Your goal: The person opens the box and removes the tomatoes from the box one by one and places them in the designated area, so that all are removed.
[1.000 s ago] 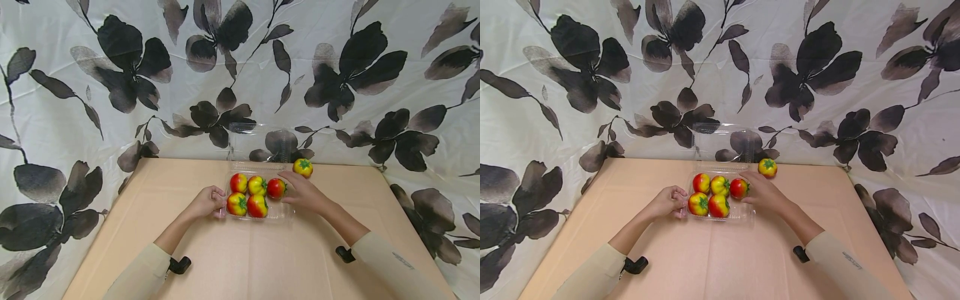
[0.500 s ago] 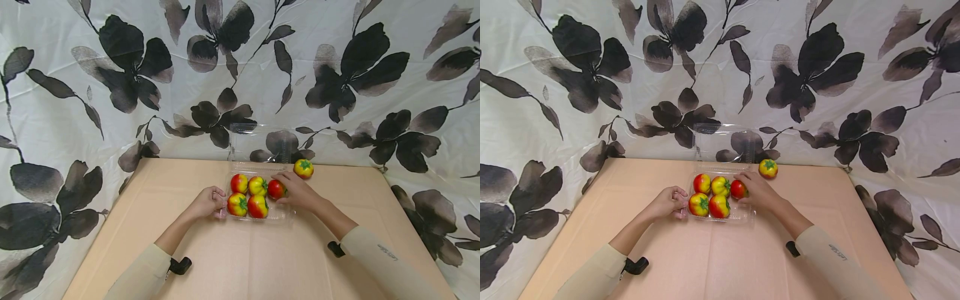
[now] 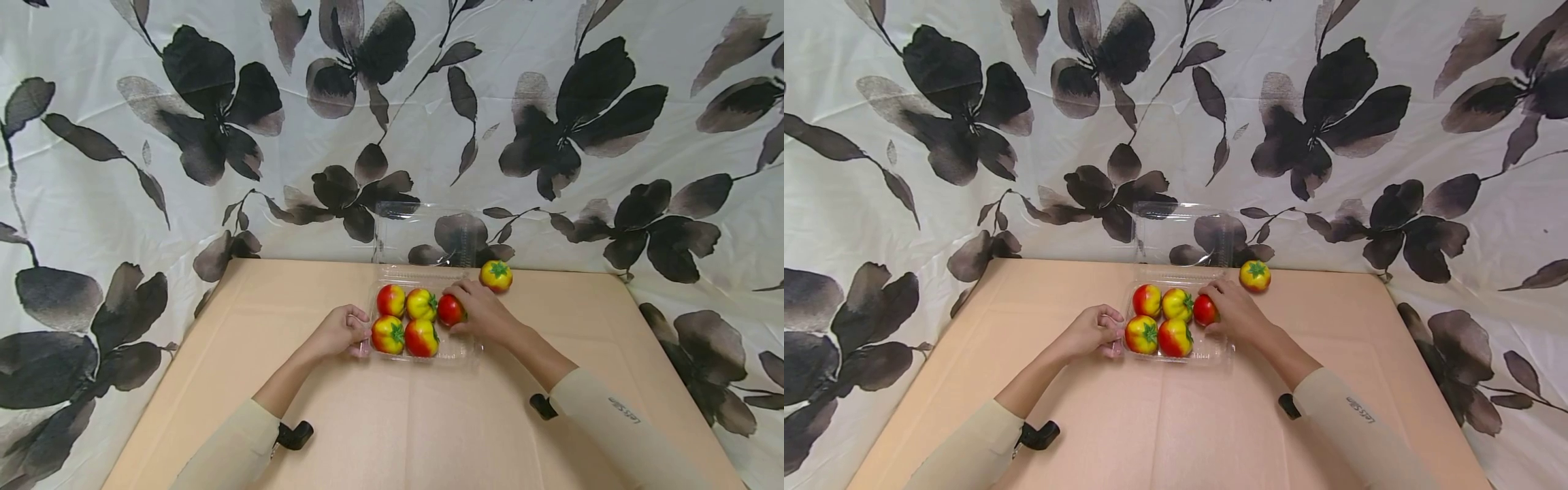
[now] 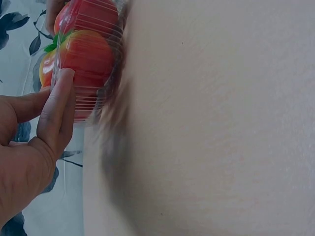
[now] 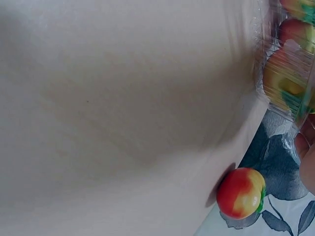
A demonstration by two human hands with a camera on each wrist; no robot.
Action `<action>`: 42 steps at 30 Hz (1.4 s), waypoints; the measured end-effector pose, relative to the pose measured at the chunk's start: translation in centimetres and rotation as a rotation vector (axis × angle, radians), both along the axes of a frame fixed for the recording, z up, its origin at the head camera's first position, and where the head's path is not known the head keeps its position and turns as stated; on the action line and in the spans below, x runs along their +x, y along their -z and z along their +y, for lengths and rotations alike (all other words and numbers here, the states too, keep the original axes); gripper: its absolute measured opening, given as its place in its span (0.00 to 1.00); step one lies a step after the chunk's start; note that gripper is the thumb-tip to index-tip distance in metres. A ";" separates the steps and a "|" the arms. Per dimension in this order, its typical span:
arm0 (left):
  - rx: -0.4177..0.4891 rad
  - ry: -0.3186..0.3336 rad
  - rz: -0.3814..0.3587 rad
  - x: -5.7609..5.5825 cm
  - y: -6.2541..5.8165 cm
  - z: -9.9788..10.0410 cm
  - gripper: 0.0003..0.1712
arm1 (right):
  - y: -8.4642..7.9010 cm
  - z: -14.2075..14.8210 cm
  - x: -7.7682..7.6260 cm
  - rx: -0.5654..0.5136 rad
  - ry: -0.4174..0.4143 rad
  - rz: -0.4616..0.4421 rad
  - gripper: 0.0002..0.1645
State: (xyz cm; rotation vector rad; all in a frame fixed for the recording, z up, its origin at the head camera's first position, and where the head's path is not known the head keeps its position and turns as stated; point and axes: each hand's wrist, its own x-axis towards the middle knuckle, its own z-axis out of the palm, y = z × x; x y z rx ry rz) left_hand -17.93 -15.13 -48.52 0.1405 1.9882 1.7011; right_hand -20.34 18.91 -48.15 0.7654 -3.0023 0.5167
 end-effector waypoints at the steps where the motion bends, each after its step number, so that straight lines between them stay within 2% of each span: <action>1: 0.000 -0.001 0.000 0.0 0.0 0.0 0.16 | 0.0 0.0 0.0 -0.002 0.000 -0.001 0.48; 24: 0.004 -0.010 -0.002 0.1 0.0 0.2 0.16 | 0.3 0.2 -0.1 -0.015 0.002 0.006 0.45; 35: -0.006 -0.011 -0.005 0.0 0.1 0.1 0.17 | 0.1 0.3 0.0 -0.055 -0.002 -0.002 0.45; 42: -0.020 -0.009 0.013 0.0 0.2 0.1 0.17 | -0.1 0.5 0.4 -0.119 -0.002 0.010 0.44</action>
